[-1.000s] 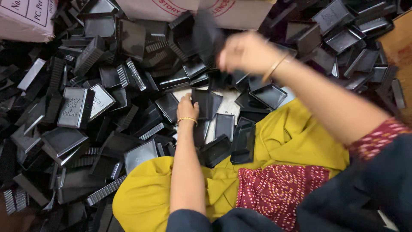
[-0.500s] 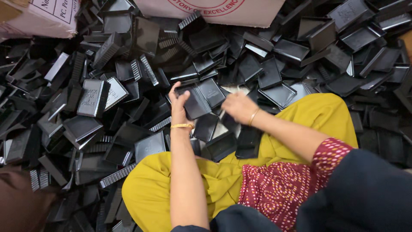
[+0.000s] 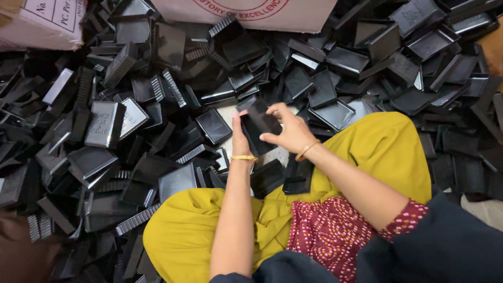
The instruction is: The person sits on the floor and repeatedly picks up small black plastic cases from a large pile, opens them, and places them back down. The person also moves a cardboard box to access more cases.
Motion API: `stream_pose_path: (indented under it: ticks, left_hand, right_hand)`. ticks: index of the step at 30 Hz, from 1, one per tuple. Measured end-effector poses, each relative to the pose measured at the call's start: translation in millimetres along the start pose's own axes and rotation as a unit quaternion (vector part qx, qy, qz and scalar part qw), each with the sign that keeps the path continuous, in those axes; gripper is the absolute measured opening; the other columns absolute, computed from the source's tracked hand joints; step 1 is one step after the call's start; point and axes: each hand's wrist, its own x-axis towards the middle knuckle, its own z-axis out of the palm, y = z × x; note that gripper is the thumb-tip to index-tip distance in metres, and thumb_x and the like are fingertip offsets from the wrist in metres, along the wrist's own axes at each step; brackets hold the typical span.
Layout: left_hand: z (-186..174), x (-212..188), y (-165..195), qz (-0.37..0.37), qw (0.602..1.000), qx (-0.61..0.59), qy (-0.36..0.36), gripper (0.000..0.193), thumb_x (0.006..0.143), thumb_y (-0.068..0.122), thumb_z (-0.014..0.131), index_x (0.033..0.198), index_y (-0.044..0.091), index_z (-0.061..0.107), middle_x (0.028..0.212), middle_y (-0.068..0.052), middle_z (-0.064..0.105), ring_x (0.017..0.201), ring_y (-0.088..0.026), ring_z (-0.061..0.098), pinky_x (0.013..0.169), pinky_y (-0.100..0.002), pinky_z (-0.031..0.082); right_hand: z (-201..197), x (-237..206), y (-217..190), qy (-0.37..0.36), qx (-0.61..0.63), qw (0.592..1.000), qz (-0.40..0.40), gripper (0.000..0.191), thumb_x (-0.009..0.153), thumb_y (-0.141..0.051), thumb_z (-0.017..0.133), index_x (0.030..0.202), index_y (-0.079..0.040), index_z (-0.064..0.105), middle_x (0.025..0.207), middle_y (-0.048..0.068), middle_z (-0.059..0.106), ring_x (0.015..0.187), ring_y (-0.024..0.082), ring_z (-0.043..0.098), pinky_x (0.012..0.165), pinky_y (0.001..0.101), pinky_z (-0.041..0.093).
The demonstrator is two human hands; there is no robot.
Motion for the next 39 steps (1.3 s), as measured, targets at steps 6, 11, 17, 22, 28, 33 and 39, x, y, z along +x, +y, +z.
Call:
stream_pose_path:
  ticks: [6, 11, 17, 22, 28, 33, 39]
  left_hand:
    - [10, -4, 2, 0.052, 0.997, 0.051, -0.033, 0.052, 0.105, 0.061, 0.04, 0.125, 0.016, 0.057, 0.107, -0.01, 0.066, 0.092, -0.022, 0.067, 0.081, -0.037, 0.058]
    - [7, -6, 2, 0.071, 0.994, 0.078, -0.022, 0.049, 0.108, 0.057, 0.039, 0.125, 0.017, 0.063, 0.104, -0.004, 0.064, 0.087, -0.018, 0.063, 0.077, -0.035, 0.055]
    - [-10, 7, 22, 0.356, 0.742, 0.563, 0.072, 0.053, 0.112, 0.034, 0.036, 0.087, 0.002, 0.069, 0.087, -0.018, 0.071, 0.083, -0.036, 0.065, 0.076, -0.047, 0.049]
    - [-8, -1, 19, 0.371, 0.695, 0.579, 0.208, 0.052, 0.109, 0.027, 0.036, 0.075, 0.0, 0.064, 0.079, -0.023, 0.069, 0.078, -0.043, 0.065, 0.075, -0.052, 0.047]
    - [2, -5, 26, 0.326, 0.758, 0.51, 0.245, 0.052, 0.11, 0.031, 0.034, 0.084, 0.001, 0.068, 0.084, -0.019, 0.073, 0.081, -0.036, 0.071, 0.079, -0.044, 0.053]
    - [-13, 4, 37, 0.226, 0.824, 0.451, 0.257, 0.05, 0.104, 0.04, 0.036, 0.111, 0.003, 0.069, 0.107, -0.018, 0.077, 0.101, -0.031, 0.074, 0.09, -0.039, 0.053]
    - [-17, 13, 34, 0.113, 0.79, 0.557, 0.23, 0.058, 0.106, 0.049, 0.034, 0.125, 0.004, 0.065, 0.117, -0.027, 0.068, 0.112, -0.045, 0.06, 0.093, -0.047, 0.046]
  right_hand:
    - [6, -16, -12, -0.04, 0.058, 0.991, 0.112, 0.08, 0.069, -0.032, 0.094, 0.136, -0.012, 0.053, 0.111, 0.011, 0.074, 0.105, 0.019, 0.071, 0.09, 0.0346, 0.058]
    - [11, -19, -6, -0.098, 0.144, 0.979, 0.102, 0.071, 0.076, -0.032, 0.088, 0.137, -0.011, 0.06, 0.105, 0.005, 0.071, 0.092, 0.013, 0.07, 0.084, 0.0308, 0.059]
    - [-4, -19, 0, -0.191, 0.338, 0.873, 0.295, 0.054, 0.088, -0.032, 0.078, 0.133, -0.004, 0.067, 0.101, -0.003, 0.07, 0.086, 0.005, 0.065, 0.075, 0.0247, 0.053]
    - [18, -42, -19, -0.044, 0.181, 0.975, 0.118, 0.055, 0.08, -0.024, 0.083, 0.127, -0.002, 0.063, 0.095, 0.001, 0.073, 0.082, 0.006, 0.066, 0.073, 0.0261, 0.057]
    - [14, -11, -6, -0.057, 0.032, 0.99, 0.126, 0.053, 0.079, -0.026, 0.083, 0.124, -0.003, 0.066, 0.09, 0.008, 0.073, 0.077, 0.012, 0.065, 0.072, 0.0289, 0.055]
    - [34, 70, 35, -0.075, 0.276, 0.919, 0.271, 0.047, 0.077, -0.029, 0.084, 0.112, -0.001, 0.07, 0.098, 0.005, 0.074, 0.086, 0.014, 0.067, 0.076, 0.03, 0.055]
    - [59, 93, 53, 0.01, 0.071, 0.987, 0.142, 0.065, 0.065, -0.035, 0.096, 0.111, 0.001, 0.068, 0.104, 0.008, 0.074, 0.098, 0.015, 0.07, 0.088, 0.0319, 0.056]
